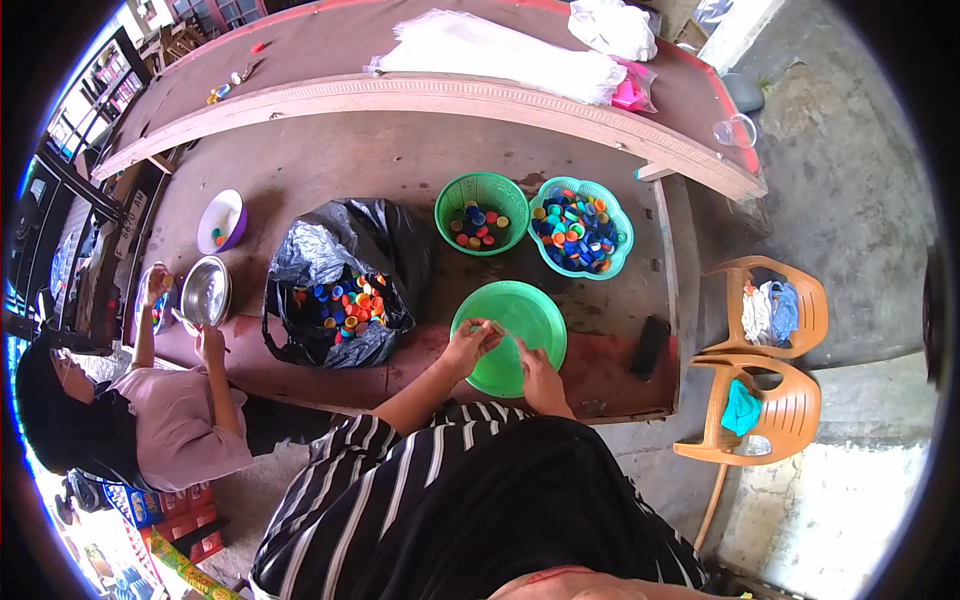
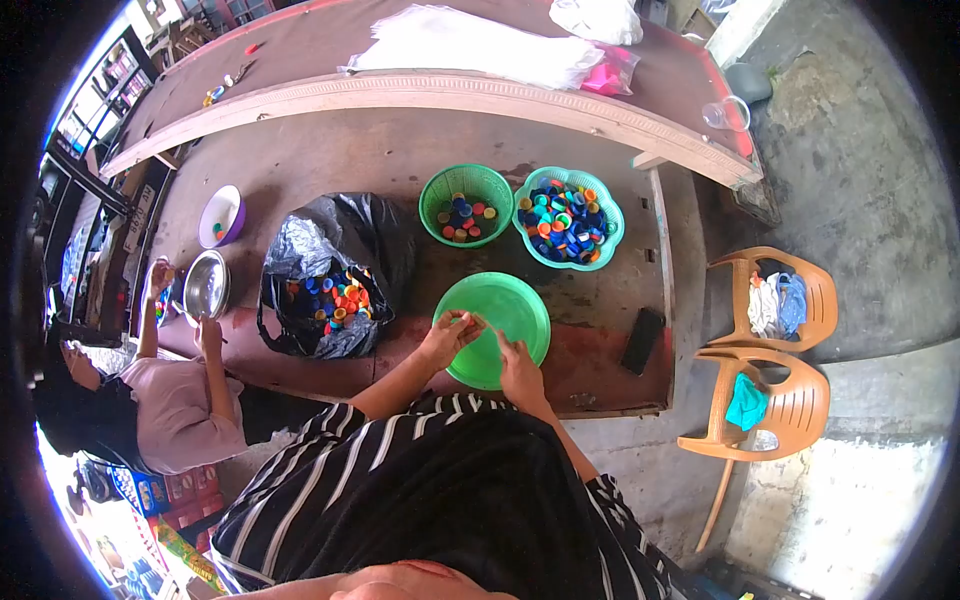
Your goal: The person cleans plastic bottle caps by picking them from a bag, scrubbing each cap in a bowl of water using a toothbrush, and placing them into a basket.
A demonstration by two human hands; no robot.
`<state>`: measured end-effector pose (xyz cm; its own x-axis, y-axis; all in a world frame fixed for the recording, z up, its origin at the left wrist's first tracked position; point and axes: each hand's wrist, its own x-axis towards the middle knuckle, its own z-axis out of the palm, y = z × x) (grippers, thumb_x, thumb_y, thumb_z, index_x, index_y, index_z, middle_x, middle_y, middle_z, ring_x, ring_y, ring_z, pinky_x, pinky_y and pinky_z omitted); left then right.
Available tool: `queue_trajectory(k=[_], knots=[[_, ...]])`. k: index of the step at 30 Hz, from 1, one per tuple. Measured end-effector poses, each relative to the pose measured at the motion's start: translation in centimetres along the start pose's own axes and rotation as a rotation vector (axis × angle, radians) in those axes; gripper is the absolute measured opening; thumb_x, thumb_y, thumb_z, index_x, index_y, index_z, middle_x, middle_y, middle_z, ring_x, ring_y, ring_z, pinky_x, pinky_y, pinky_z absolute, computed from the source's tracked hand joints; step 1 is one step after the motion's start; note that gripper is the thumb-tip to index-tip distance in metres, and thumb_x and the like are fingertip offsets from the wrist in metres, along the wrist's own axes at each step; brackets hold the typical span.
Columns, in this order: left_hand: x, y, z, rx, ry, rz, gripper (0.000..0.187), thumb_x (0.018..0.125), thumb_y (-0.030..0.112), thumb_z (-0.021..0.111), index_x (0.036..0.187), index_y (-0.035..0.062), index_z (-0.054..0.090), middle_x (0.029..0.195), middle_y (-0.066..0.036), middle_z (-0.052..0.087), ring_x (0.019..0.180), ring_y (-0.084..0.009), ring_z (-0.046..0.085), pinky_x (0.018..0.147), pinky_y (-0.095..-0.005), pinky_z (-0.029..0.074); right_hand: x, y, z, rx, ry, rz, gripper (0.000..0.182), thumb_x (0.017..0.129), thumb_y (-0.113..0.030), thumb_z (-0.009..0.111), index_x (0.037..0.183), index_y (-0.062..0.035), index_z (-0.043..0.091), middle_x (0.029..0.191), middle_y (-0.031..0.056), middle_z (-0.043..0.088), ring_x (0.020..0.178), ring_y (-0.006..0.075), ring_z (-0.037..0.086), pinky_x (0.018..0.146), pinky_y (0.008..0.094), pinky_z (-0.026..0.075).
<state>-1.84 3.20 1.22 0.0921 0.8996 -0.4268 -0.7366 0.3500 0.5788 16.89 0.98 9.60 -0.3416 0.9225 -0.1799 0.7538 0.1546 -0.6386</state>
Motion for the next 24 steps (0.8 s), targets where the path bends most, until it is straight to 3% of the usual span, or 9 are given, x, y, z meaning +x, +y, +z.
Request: queue_trajectory(k=[3, 6, 8, 11, 12, 15, 20, 22, 24], knots=[[-0.4, 0.0, 0.4, -0.007, 0.033, -0.036, 0.018, 0.099, 0.018, 0.053, 0.110, 0.0049, 0.046, 0.109, -0.013, 0.061, 0.098, -0.0212, 0.062, 0.091, -0.0353, 0.052, 0.0, -0.6, -0.5, 0.051, 0.014, 0.066, 0.052, 0.090, -0.004, 0.050, 0.140, -0.0156, 0.044, 0.126, 0.0187, 0.051, 0.113, 0.0401, 0.052, 0.088, 0.0453, 0.046], [-0.4, 0.0, 0.4, 0.050, 0.025, -0.037, 0.019, 0.098, 0.018, 0.054, 0.110, 0.0048, 0.046, 0.109, -0.013, 0.061, 0.099, -0.0217, 0.062, 0.091, -0.0354, 0.052, -0.4, 0.0, 0.0, -0.018, -0.015, -0.012, 0.052, 0.089, -0.004, 0.051, 0.140, -0.0163, 0.045, 0.124, 0.0178, 0.053, 0.110, 0.0391, 0.054, 0.085, 0.0457, 0.048], [-0.8, 0.4, 1.1, 0.107, 0.015, -0.029, 0.020, 0.097, 0.016, 0.057, 0.109, 0.0047, 0.046, 0.107, -0.012, 0.062, 0.097, -0.0215, 0.063, 0.088, -0.0349, 0.052, -0.3, 0.5, -0.6, -0.068, 0.023, 0.078, 0.052, 0.089, -0.005, 0.051, 0.139, -0.0172, 0.046, 0.123, 0.0165, 0.053, 0.107, 0.0388, 0.056, 0.084, 0.0459, 0.048], [-0.5, 0.2, 0.7, 0.619, -0.023, 0.221, 0.020, 0.093, 0.013, 0.061, 0.107, 0.0039, 0.049, 0.104, -0.012, 0.062, 0.097, -0.0224, 0.063, 0.084, -0.0319, 0.052, -0.2, 0.8, -1.6, -0.079, 0.157, 0.051, 0.050, 0.089, -0.005, 0.052, 0.137, -0.0181, 0.049, 0.119, 0.0151, 0.055, 0.104, 0.0385, 0.057, 0.082, 0.0461, 0.048], [-1.5, 0.9, 1.9, 0.936, 0.017, 0.523, 0.021, 0.086, 0.007, 0.066, 0.103, 0.0026, 0.054, 0.099, -0.014, 0.062, 0.094, -0.0275, 0.063, 0.080, -0.0343, 0.051, -0.3, 1.0, -1.8, -0.067, 0.213, 0.018, 0.049, 0.089, -0.005, 0.053, 0.136, -0.0183, 0.050, 0.118, 0.0148, 0.056, 0.102, 0.0385, 0.058, 0.081, 0.0462, 0.048], [-2.3, 1.6, 0.7, 1.351, -0.106, 0.547, 0.021, 0.080, 0.004, 0.068, 0.098, 0.0022, 0.058, 0.095, -0.016, 0.060, 0.091, -0.0342, 0.060, 0.080, -0.0401, 0.050, -0.6, 3.4, -1.3, -0.086, 0.158, 0.027, 0.048, 0.090, -0.008, 0.053, 0.137, -0.0158, 0.048, 0.121, 0.0165, 0.054, 0.103, 0.0396, 0.058, 0.078, 0.0475, 0.050], [-1.4, 4.1, 2.3, 1.459, -0.161, 0.787, 0.019, 0.071, 0.000, 0.065, 0.088, 0.0037, 0.059, 0.090, -0.012, 0.060, 0.092, -0.0326, 0.057, 0.080, -0.0422, 0.047, -0.8, 4.9, -0.5, -0.058, 0.137, 0.025, 0.046, 0.089, -0.008, 0.052, 0.135, -0.0159, 0.052, 0.120, 0.0179, 0.056, 0.104, 0.0394, 0.058, 0.082, 0.0468, 0.049], [0.0, 7.5, 4.6, 1.514, -0.115, 0.952, 0.014, 0.073, 0.003, 0.066, 0.085, 0.0042, 0.059, 0.082, -0.011, 0.058, 0.087, -0.0313, 0.055, 0.077, -0.0414, 0.046, -1.0, 4.7, -0.9, -0.054, 0.094, 0.023, 0.045, 0.090, -0.008, 0.052, 0.135, -0.0158, 0.052, 0.120, 0.0180, 0.056, 0.105, 0.0395, 0.057, 0.083, 0.0466, 0.049], [1.5, 11.0, 6.9, 1.329, -0.043, 1.018, 0.015, 0.074, 0.002, 0.065, 0.088, 0.0033, 0.058, 0.085, -0.011, 0.059, 0.087, -0.0320, 0.055, 0.079, -0.0425, 0.046, -1.1, 4.2, -1.3, -0.050, 0.069, 0.027, 0.045, 0.090, -0.009, 0.051, 0.135, -0.0160, 0.052, 0.121, 0.0180, 0.055, 0.106, 0.0395, 0.057, 0.084, 0.0464, 0.048]])
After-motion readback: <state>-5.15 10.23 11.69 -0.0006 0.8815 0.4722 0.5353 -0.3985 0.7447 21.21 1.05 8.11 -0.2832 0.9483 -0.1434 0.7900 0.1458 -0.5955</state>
